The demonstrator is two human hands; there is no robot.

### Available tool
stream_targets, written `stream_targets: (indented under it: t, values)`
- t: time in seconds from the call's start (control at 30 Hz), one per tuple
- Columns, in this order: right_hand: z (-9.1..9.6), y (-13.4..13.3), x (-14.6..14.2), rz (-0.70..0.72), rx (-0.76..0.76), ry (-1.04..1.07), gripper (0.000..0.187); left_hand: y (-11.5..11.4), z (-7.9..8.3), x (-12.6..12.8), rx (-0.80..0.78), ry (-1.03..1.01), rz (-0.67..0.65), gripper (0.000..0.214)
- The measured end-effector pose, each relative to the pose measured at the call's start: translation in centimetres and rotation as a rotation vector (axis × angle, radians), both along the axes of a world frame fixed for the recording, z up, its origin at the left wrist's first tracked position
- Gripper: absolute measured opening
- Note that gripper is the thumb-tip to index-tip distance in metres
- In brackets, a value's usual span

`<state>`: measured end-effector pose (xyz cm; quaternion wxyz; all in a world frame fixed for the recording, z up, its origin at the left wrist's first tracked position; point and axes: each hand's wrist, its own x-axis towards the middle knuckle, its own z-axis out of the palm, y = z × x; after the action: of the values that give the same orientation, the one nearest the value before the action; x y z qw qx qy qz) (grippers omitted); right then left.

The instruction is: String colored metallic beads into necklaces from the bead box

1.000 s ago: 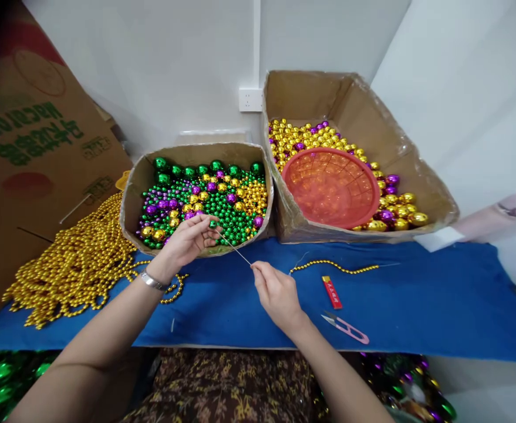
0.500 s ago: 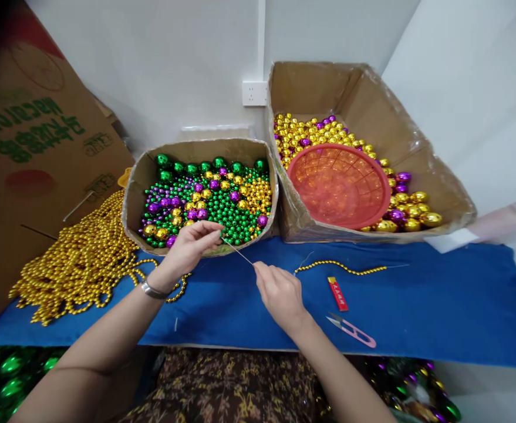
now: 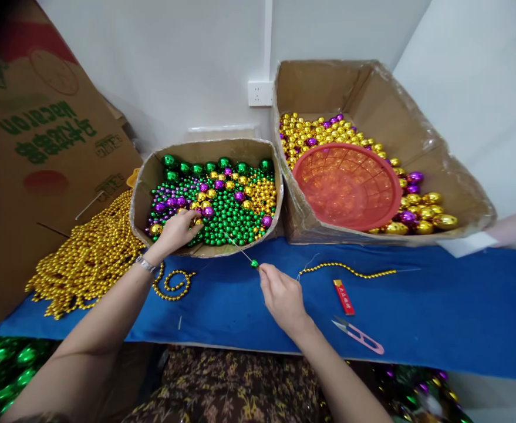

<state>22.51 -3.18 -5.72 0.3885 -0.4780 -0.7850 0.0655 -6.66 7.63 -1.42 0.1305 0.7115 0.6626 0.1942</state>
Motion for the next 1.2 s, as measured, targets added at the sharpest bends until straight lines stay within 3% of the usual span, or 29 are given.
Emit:
stream_targets:
  t: [0.13,0.2,0.27,0.53,0.8,1.0,1.2]
  values:
    - [0.4,-0.1,-0.4,0.024,-0.005,0.021,0.023,-1.7,1.0,2.1,-0.190,-0.975,-0.107,0.038]
    - [0.6,-0.1,-0.3,0.021,0.003,0.026,0.023,-2.6,1.8,3.1,-0.288,-1.258,-0.157,0.037]
    - [0.7,-0.1,-0.2,0.013,0.012,0.019,0.023,-3.3,2.3,4.0,-0.325,-1.382,-0.168,0.034]
    - [0.7,-0.4,0.6,-0.005,0.011,-0.026,0.024,-4.0,2.4,4.8,-0.364,-1.466,-0.152,0.032]
    - [0.1,0.1,0.2,-0.020,0.096,-0.062,0.023,-5.0,1.7,6.2,-0.320,-1.321,-0.218,0.033]
    - [-0.1,0.1,0.2,0.006,-0.050,0.043,0.022,-5.6,0.6,7.2,-0.364,-1.401,-0.204,0.033]
    - [-0.9,0.1,0.3,-0.020,0.024,-0.003,0.022,-6.1,-0.2,7.6,-0.233,-1.333,-0.172,0.034]
